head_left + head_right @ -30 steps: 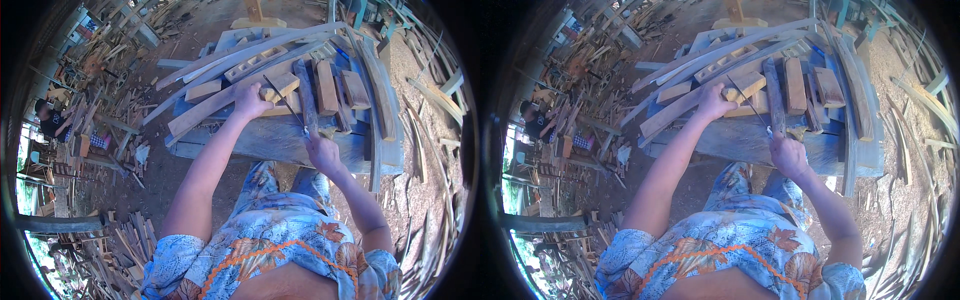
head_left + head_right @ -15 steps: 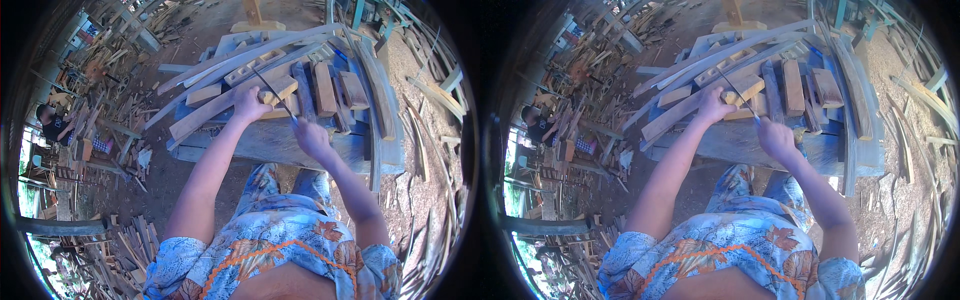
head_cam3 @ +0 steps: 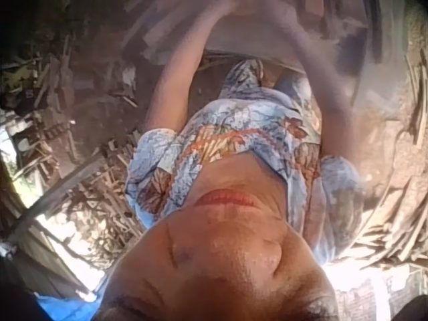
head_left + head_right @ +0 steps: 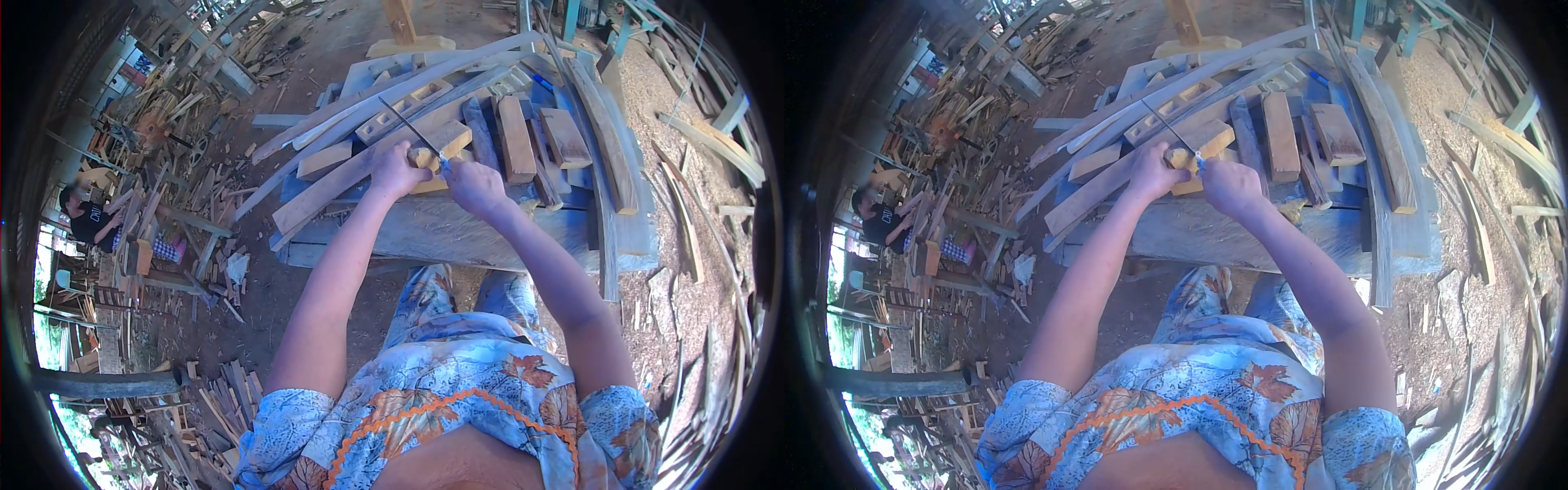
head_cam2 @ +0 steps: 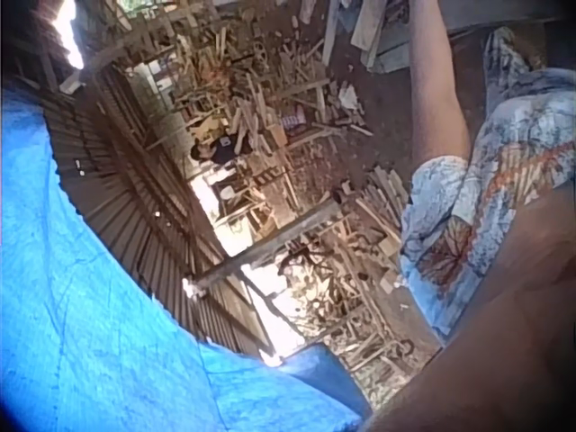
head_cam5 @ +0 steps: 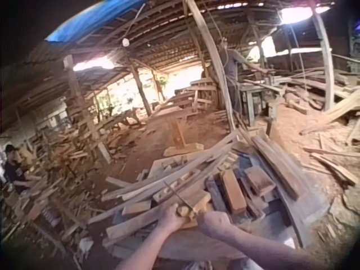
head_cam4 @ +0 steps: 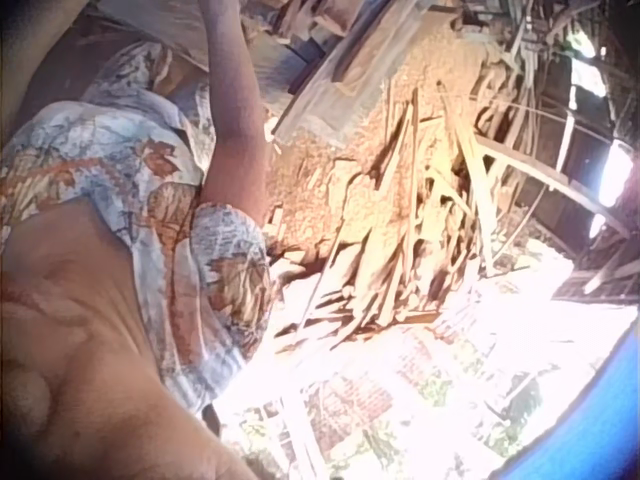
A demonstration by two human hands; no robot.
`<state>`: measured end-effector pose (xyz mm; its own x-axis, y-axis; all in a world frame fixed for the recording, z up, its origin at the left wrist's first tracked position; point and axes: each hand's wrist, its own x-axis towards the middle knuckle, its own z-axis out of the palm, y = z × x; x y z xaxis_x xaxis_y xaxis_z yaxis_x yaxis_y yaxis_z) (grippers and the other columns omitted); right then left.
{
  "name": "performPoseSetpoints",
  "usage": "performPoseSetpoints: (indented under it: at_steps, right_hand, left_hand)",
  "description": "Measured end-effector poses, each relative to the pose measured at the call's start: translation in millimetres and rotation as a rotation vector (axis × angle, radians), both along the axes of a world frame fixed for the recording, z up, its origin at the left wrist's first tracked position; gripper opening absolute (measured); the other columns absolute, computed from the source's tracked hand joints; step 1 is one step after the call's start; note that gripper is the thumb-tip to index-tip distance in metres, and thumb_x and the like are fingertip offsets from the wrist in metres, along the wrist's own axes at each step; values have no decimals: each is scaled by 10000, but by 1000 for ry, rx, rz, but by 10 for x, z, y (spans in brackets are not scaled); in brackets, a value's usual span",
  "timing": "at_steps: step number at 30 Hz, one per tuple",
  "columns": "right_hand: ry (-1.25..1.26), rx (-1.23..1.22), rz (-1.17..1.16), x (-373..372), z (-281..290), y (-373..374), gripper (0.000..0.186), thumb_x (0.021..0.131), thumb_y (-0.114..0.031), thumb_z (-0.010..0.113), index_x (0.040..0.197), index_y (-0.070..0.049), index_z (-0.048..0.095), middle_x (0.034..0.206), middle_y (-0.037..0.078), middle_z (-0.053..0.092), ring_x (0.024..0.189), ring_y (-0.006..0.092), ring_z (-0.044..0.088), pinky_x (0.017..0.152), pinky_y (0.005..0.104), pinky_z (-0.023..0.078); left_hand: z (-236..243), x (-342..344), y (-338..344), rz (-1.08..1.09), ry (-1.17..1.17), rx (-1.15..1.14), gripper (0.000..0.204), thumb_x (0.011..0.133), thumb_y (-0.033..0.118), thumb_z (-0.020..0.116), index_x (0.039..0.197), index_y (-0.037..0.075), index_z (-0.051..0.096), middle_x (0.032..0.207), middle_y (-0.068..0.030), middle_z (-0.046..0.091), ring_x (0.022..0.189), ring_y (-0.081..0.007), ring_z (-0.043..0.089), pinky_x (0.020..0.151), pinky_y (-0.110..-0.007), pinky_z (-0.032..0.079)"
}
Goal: The person holds a wooden block on a workbench and cuts into it using a hand saw.
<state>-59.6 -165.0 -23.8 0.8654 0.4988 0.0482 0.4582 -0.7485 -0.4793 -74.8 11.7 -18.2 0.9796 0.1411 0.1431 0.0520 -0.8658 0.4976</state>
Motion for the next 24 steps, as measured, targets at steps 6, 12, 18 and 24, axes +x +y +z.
performPoseSetpoints:
  at_steps: [6, 12, 18, 24]
  right_hand:
    - [64, -82, -9, -662, -109, -705, 227, 877, -245, 504, 991, -54, 553, 754, 194, 640, 756, 359, 637, 687, 460, 494]
    - [41, -40, 32, -389, -36, -485, 229, 880, -254, 502, 964, -54, 575, 771, 184, 650, 750, 359, 641, 677, 463, 501]
    - [-51, 44, 2, 49, -53, 38, 219, 880, -235, 491, 901, -53, 610, 770, 165, 657, 746, 331, 653, 675, 440, 511]
    - [12, -60, 1, -615, -172, -669, 176, 878, -209, 492, 912, -43, 540, 705, 181, 634, 667, 352, 636, 619, 456, 495]
  left_hand:
    - [3, -60, 60, 7, -70, 30, 509, 541, 317, 764, 891, 0, 573, 834, -181, 648, 838, -310, 638, 764, -381, 493]
    - [76, -75, 58, 8, 48, -93, 578, 535, 312, 789, 934, -51, 583, 904, -234, 626, 919, -355, 604, 825, -390, 455]
    - [43, 13, -32, -7, 30, -39, 522, 529, 304, 796, 849, -41, 571, 830, -214, 621, 856, -346, 612, 778, -388, 459]
    - [34, -41, 68, 13, 47, -85, 506, 529, 285, 778, 860, -35, 572, 830, -203, 623, 840, -314, 615, 774, -379, 459]
